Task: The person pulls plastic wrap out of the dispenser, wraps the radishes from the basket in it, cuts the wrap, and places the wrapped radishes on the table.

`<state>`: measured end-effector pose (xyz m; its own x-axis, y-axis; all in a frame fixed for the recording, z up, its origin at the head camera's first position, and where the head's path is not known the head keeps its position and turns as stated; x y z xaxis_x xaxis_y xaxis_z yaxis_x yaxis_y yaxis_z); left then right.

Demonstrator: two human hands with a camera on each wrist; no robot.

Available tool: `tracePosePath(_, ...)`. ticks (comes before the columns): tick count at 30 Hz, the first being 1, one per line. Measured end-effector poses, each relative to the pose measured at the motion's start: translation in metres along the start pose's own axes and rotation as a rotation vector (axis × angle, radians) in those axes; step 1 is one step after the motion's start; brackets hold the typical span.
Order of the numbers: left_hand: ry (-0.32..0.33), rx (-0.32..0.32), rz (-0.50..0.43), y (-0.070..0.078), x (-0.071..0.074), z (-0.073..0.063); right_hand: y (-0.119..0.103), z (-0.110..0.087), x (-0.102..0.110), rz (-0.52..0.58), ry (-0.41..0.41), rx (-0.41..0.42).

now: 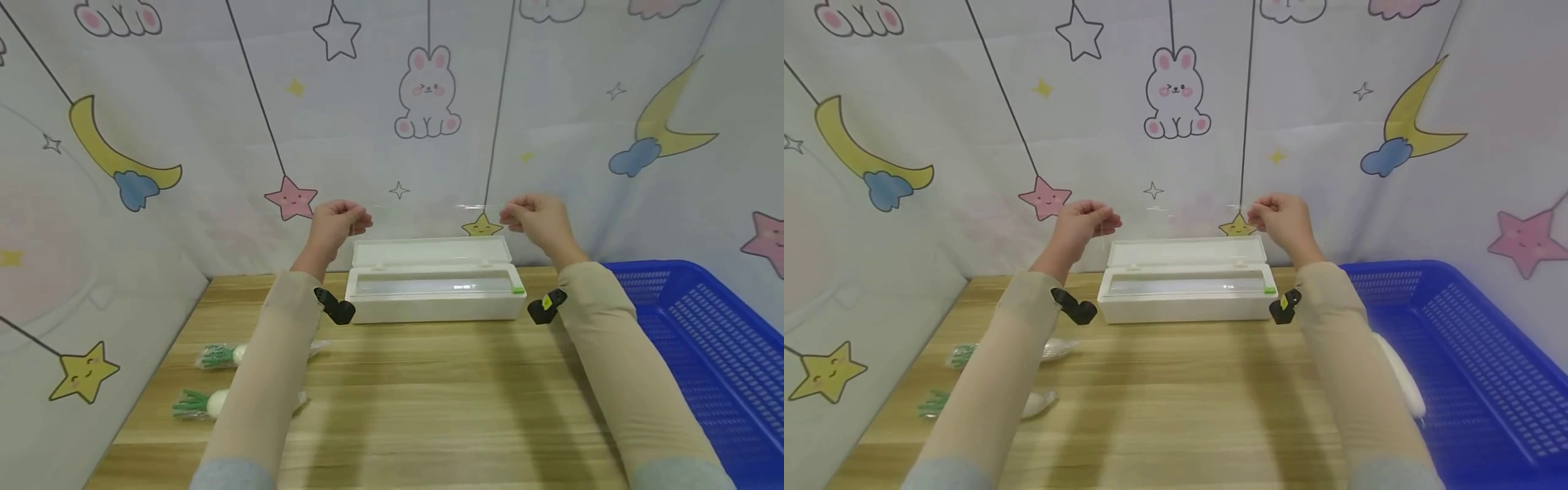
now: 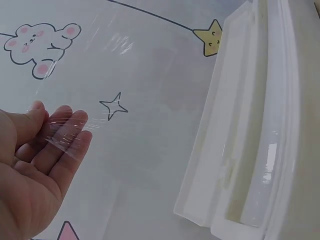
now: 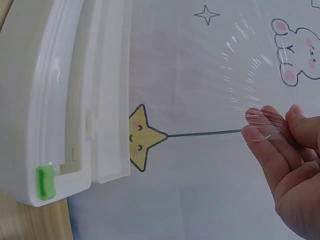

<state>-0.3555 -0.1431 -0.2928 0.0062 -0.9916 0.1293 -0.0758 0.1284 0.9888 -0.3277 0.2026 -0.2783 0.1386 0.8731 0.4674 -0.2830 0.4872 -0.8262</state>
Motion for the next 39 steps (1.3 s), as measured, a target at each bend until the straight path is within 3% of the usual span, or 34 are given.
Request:
tracePosePath(17,0.032,-0.046,-0.054,0.037,-0.002,-0.008,-0.027,0.005,0.022,-0.022,0.057,0.07)
tracePosePath(29,0.054,-0.086,-0.067,0.069,0.01,-0.018,-0.056,0.015,0.031,-0.023,0.058,0.071)
tracePosePath(39,0.042,-0.131,-0.109,0.091,0.009,-0.027,-0.074,0.013,0.044,-0.059,0.09,0.086)
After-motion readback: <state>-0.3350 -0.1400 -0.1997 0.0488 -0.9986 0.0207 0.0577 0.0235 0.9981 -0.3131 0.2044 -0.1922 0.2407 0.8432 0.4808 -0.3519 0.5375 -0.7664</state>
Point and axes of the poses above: each hand's wrist, its own z-axis towards the middle knuckle, its own x-axis out of the back of the hand, y = z × x, the point moved 5 cm from there along z, towards the middle knuckle, and after that the axes turned 12 degrees about x, right-handed, at the moved point
